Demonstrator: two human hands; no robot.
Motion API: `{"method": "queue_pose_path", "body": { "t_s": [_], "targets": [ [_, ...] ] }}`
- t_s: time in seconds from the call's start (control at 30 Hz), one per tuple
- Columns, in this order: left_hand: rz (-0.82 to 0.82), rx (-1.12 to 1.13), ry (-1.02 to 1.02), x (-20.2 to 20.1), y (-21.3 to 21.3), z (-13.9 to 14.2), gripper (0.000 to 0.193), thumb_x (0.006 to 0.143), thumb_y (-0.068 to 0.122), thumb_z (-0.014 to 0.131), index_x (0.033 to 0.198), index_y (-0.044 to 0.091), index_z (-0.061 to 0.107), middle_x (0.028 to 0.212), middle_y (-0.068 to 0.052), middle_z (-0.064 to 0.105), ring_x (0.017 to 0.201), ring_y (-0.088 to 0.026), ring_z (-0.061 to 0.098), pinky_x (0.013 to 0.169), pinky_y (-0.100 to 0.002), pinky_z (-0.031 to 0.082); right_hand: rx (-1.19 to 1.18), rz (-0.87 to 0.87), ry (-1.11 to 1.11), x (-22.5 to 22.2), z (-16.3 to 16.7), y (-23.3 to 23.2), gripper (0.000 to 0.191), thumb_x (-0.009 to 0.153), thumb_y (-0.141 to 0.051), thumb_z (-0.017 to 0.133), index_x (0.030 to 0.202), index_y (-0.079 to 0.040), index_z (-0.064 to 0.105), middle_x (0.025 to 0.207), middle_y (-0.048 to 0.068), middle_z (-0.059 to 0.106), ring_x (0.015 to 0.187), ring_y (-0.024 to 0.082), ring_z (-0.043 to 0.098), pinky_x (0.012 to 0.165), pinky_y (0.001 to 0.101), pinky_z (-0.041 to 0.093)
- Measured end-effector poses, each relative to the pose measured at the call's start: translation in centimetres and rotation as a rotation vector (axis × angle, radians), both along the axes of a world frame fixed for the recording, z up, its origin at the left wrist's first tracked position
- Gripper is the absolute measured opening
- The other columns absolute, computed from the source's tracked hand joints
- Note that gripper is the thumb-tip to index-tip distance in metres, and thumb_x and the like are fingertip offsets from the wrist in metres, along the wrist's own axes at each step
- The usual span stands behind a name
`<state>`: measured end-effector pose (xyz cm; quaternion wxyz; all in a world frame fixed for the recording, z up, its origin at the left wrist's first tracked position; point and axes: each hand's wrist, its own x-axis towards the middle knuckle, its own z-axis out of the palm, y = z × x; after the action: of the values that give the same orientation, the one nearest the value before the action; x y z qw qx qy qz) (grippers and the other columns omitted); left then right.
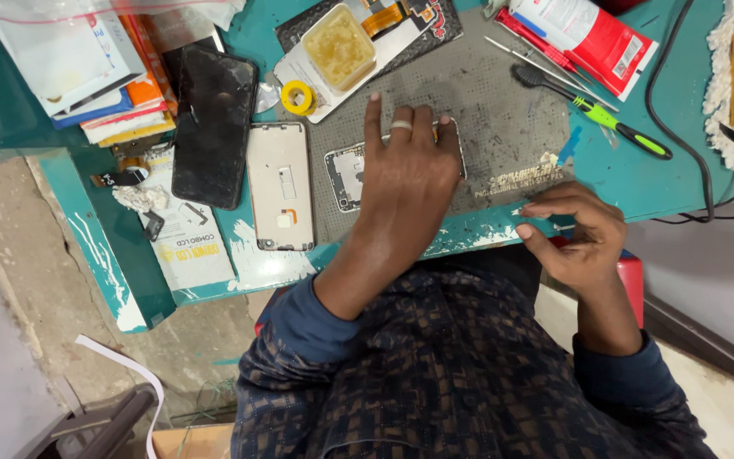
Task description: The person repairs a disassembled smartphone at a workbench. They use a red precision screwdriver to work on the phone's internal components, lift the back frame, wipe the frame and edges with a cloth, press the frame back onto the body, and handle small screws and parts while reassembling the phone.
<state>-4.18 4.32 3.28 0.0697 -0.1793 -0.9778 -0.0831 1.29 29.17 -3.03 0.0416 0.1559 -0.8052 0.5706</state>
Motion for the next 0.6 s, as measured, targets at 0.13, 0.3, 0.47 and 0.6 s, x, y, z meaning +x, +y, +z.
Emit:
{"method": "queue_pose_path", "body": {
  "t_s": [0.13, 0.3, 0.47, 0.6],
  "targets": [
    [-0.018, 0.022, -0.010, -0.8, 0.2, -0.2, 0.036, 0.085, 0.014, 0.075, 0.116, -0.006, 0.072, 0.112, -0.020, 0.067, 0.115, -0.035, 0.062, 0.118, -0.062, 0.035, 0.004, -0.002, -0.005, -0.1, -0.1, 0.1, 0.022, 0.083, 0.009, 0.081, 0.100, 0.002, 0.069, 0.098, 0.014, 0.073, 0.087, 0.020, 0.071, 0.080, 0.0273, 0.054],
    [-0.008, 0.144, -0.051, -0.6, 0.2, -0.2, 0.050, 0.076, 0.022, 0.072, 0.116, -0.007, 0.071, 0.112, -0.022, 0.066, 0.113, -0.037, 0.061, 0.113, -0.063, 0.034, 0.026, -0.009, 0.005, -0.1, 0.0, -0.1, 0.021, 0.084, 0.008, 0.080, 0.101, 0.002, 0.070, 0.095, 0.014, 0.073, 0.088, 0.020, 0.071, 0.082, 0.0275, 0.054],
    [0.011, -0.047, 0.018, 1.6, 0.4, -1.1, 0.055, 0.093, 0.025, 0.069, 0.139, -0.005, 0.062, 0.130, -0.018, 0.060, 0.125, -0.032, 0.055, 0.121, -0.060, 0.031, 0.028, -0.015, -0.012, 0.0, -0.1, 0.1, 0.019, 0.088, 0.007, 0.081, 0.103, 0.003, 0.069, 0.096, 0.015, 0.072, 0.090, 0.019, 0.071, 0.082, 0.0267, 0.055],
    [0.038, 0.090, 0.106, 3.2, 0.2, -2.1, 0.063, 0.101, 0.036, 0.065, 0.149, -0.003, 0.054, 0.146, -0.019, 0.052, 0.139, -0.033, 0.049, 0.125, -0.058, 0.028, -0.022, -0.016, 0.029, 0.1, -0.6, 0.5, 0.017, 0.094, 0.006, 0.079, 0.107, 0.003, 0.069, 0.097, 0.015, 0.071, 0.088, 0.018, 0.070, 0.081, 0.0260, 0.056]
  ]
}}
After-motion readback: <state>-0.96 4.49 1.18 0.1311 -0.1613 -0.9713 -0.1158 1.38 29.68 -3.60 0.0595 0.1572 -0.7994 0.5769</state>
